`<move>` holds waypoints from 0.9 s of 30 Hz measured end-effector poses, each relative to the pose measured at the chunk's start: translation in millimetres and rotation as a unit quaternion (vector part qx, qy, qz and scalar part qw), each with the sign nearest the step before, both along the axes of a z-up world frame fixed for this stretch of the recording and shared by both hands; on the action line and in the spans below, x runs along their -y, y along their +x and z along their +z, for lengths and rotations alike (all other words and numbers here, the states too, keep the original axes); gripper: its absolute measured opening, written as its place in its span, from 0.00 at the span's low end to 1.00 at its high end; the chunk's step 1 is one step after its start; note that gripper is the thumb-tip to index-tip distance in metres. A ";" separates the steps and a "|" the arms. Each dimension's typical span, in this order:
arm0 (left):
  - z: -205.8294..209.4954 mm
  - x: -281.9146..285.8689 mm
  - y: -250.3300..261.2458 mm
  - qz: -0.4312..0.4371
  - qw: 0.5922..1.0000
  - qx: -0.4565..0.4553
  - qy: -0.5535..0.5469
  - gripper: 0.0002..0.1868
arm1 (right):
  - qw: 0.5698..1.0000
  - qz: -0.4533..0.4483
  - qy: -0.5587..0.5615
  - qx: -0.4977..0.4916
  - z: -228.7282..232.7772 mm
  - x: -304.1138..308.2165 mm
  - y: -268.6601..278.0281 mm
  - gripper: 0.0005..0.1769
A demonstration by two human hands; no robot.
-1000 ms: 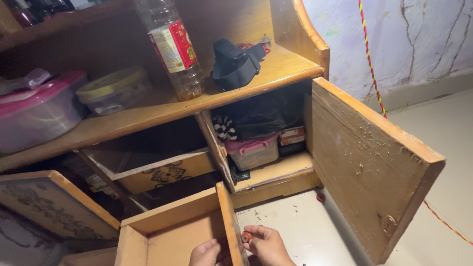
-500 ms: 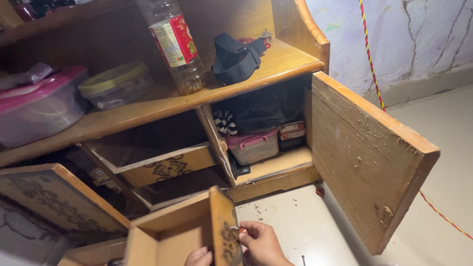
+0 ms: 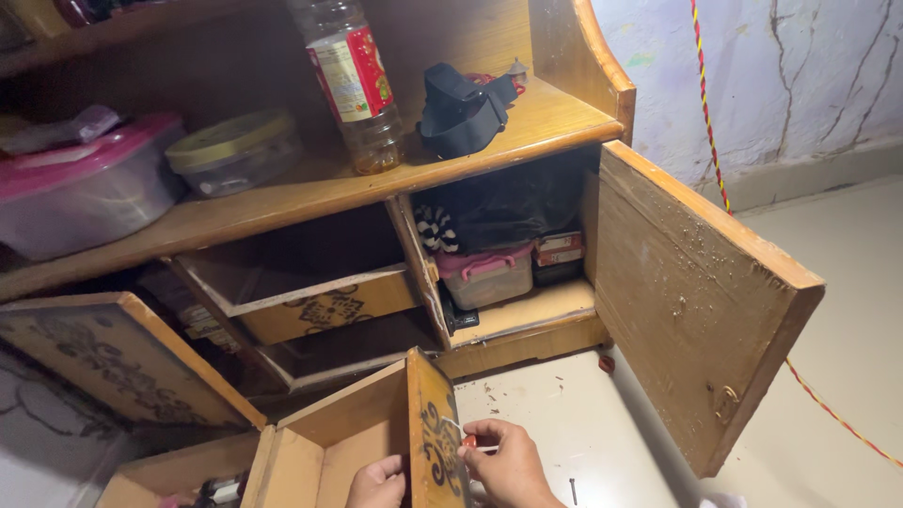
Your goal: The person removes a wooden drawer from a cabinet, then uses a screwdriver to tighten screws on the drawer front. They reinsert the drawer and place small items inside it.
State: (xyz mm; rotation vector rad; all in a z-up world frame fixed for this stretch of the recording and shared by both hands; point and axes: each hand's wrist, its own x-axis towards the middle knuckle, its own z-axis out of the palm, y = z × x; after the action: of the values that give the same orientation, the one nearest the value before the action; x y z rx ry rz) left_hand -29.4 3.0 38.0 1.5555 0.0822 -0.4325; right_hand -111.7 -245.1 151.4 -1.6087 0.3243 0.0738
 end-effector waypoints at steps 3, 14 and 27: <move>5.9 5.0 -2.9 0.018 1.000 -0.003 0.002 0.12 | 0.997 -0.007 0.068 -0.020 12.6 -1.6 -5.6 0.20; 42.4 31.1 -12.0 0.043 0.997 0.068 0.010 0.09 | 0.997 0.008 0.075 -0.006 2.3 -4.5 3.1 0.19; 89.1 43.2 -42.3 0.016 0.970 0.171 0.170 0.08 | 0.996 0.020 -0.022 0.078 10.0 -11.2 -6.2 0.18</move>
State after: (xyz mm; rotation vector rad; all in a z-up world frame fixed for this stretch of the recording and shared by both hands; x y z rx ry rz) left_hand -71.8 -40.2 127.1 1.9431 -0.0901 -0.1221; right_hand -117.9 -233.9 161.3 -1.6535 0.1734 -0.0288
